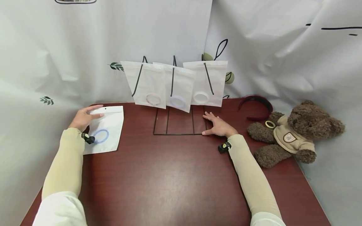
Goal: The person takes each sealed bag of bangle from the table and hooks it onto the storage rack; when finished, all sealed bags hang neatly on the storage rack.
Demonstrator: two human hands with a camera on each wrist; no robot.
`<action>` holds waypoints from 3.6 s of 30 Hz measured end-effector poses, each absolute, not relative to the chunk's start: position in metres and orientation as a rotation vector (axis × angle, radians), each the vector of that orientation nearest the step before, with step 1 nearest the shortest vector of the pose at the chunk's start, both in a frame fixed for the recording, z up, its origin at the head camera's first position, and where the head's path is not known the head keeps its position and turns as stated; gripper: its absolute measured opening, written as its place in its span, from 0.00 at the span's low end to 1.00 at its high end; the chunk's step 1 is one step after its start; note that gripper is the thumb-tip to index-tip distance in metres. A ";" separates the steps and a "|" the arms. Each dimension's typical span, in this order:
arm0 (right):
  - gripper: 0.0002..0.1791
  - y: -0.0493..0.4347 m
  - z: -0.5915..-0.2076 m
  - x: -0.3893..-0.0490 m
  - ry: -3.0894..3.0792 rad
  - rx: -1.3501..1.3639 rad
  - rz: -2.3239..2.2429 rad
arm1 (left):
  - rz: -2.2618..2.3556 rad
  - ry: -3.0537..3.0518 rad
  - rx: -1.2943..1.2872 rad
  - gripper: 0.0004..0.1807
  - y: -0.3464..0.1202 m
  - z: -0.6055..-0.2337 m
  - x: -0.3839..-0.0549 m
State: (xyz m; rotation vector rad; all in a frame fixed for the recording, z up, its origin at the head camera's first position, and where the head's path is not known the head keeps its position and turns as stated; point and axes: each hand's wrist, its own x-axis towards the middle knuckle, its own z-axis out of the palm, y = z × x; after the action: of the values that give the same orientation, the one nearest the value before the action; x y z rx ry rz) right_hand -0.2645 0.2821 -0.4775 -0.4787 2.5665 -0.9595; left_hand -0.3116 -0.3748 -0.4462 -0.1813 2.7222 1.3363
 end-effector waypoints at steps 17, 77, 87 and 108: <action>0.56 0.282 -0.476 -0.264 2.559 -0.477 -0.963 | 1.397 2.803 -0.134 0.28 -0.353 -0.421 -0.301; 0.56 0.283 -0.477 -0.266 2.566 -0.483 -0.943 | 1.967 2.765 0.832 0.17 -0.199 -0.316 -0.205; 0.56 0.283 -0.479 -0.267 2.570 -0.492 -0.940 | 2.099 2.717 0.901 0.16 -0.186 -0.321 -0.217; 0.55 0.284 -0.481 -0.267 2.574 -0.489 -0.934 | 2.252 2.642 0.788 0.14 -0.162 -0.331 -0.251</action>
State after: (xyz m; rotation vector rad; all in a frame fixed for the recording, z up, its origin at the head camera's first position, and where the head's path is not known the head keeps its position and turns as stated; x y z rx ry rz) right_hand -0.2665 0.2841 -0.4812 -0.4894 2.5743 -0.9338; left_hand -0.2506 -0.1616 -0.3313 0.7879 2.6418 2.2520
